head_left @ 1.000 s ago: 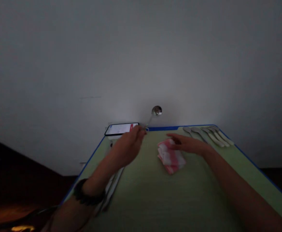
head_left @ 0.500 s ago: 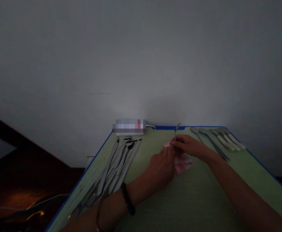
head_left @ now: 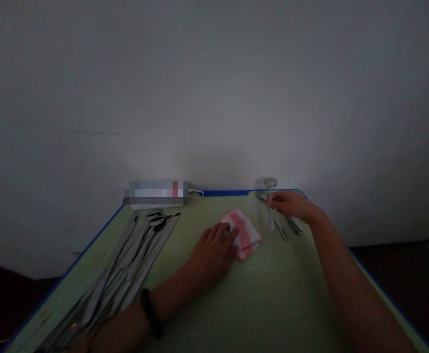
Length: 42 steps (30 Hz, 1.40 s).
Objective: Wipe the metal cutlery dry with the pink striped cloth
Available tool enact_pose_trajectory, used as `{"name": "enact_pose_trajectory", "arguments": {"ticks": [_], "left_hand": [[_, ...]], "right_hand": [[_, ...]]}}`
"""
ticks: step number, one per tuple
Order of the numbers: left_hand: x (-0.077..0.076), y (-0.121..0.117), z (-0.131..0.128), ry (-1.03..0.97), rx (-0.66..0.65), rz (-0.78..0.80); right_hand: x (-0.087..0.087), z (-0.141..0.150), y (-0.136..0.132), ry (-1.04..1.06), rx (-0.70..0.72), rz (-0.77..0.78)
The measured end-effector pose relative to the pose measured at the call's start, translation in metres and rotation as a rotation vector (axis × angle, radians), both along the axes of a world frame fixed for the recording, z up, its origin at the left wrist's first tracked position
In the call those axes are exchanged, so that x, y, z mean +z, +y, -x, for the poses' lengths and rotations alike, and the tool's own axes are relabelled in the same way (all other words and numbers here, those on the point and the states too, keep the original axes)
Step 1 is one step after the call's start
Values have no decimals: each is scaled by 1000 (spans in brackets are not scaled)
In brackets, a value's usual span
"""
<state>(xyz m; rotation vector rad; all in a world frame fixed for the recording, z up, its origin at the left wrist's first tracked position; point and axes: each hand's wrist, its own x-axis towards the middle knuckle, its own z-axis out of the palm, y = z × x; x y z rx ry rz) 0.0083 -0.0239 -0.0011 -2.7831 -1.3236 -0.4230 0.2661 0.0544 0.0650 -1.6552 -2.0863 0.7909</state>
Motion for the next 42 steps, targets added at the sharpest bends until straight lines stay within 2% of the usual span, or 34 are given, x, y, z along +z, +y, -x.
{"name": "enact_pose_trajectory", "arguments": {"ticks": [3,7,12,18,33,42], "left_hand": [[-1,1,-1,1,-5,2],[-1,2,-2,2,-3,-3],[-1,2,-2,4,-4,-4],[-2,3,0,-6,-11,-10],[-3,3,0,-12,-18,-16],[-4,4,0,-13,-14,-19]], "right_hand": [[-5,-14,2,-106,-65,42],[-15,-5,6,-311,-116,10],[-23,1,12,-389,-142,-54],[-27,-3,15,-478,-190,-53],[-43,14,15,-537,-346,-65],[-38,23,6,-536,-365,-103]]}}
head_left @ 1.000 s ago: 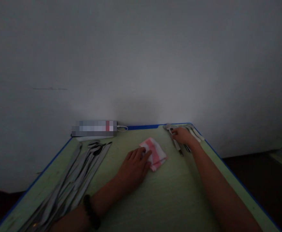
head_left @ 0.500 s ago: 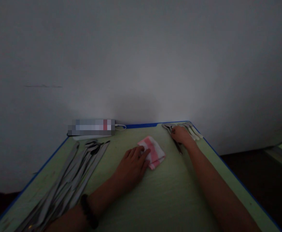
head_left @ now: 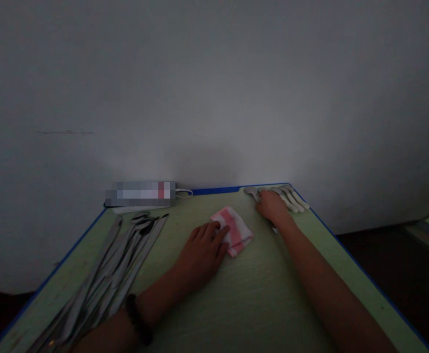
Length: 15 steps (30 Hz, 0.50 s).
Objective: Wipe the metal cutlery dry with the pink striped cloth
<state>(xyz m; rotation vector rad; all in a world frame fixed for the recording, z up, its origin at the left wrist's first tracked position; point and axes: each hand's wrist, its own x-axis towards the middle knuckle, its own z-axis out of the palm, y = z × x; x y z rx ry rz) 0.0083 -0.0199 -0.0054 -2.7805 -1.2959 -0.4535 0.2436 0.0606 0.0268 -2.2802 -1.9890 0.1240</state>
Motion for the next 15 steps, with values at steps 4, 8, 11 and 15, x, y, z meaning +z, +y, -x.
{"name": "enact_pose_trajectory", "arguments": {"ticks": [4,8,11,15], "left_hand": [[1,-1,0,2,0,2],[3,-1,0,-4,-4,8],[3,-2,0,-15,-7,4],[3,-1,0,-8,-7,14]], "right_hand": [[-2,2,0,-25,-6,-14],[-4,2,2,-30,-18,4],[-5,2,2,-22,-11,-8],[-6,5,1,-23,-21,-26]]}}
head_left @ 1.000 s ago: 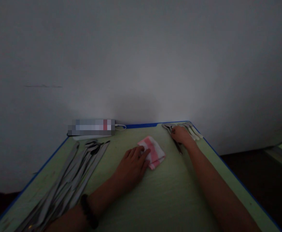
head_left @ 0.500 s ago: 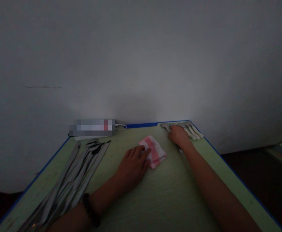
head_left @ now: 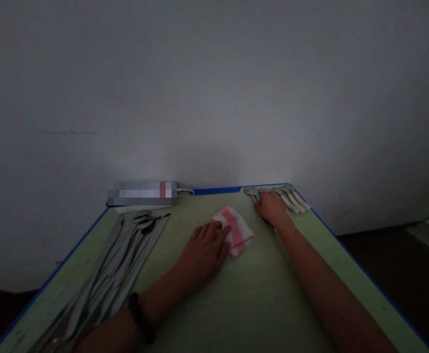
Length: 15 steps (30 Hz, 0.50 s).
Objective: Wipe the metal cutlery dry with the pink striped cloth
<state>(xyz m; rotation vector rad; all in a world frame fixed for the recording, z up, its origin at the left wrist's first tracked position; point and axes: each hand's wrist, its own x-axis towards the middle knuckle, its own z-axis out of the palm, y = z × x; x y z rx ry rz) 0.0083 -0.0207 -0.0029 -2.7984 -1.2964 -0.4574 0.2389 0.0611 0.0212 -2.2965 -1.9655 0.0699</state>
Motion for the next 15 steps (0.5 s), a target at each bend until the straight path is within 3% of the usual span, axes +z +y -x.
{"name": "enact_pose_trajectory", "arguments": {"ticks": [15], "left_hand": [[-4,1,0,29,2,-30]], "right_hand": [[1,13,-3,-49,-93,-43]]}}
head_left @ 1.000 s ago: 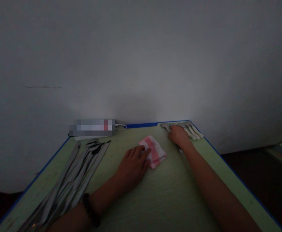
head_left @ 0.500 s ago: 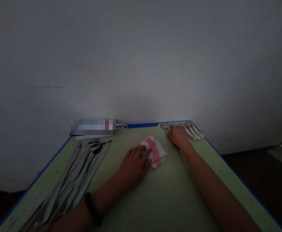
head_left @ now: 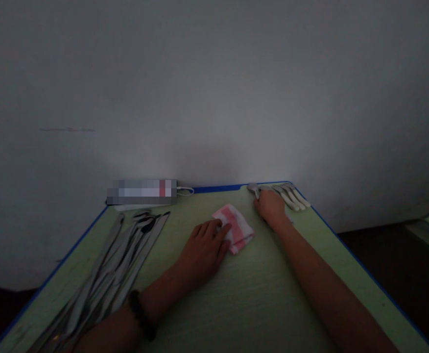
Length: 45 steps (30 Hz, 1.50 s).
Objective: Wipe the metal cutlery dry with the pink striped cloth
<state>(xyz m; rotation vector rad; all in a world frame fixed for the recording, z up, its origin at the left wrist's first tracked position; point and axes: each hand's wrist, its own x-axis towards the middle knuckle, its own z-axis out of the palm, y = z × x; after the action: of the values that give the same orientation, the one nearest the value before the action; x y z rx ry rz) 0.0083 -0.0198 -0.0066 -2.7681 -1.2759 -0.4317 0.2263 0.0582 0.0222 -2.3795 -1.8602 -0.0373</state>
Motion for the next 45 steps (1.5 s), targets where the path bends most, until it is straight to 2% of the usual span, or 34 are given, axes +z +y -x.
{"name": "enact_pose_trajectory", "arguments": {"ticks": [22,28,37,45], "left_hand": [[1,1,0,4,-6,8],[2,0,0,-2,-6,15],[1,1,0,4,-3,12],[1,1,1,4,-4,16]], "right_hand": [[-4,0,1,-10,-34,-52],[-1,-5,1,4,-26,11],[2,-8,0,-10,-45,18],[3,-7,-3,-43,-60,-46]]}}
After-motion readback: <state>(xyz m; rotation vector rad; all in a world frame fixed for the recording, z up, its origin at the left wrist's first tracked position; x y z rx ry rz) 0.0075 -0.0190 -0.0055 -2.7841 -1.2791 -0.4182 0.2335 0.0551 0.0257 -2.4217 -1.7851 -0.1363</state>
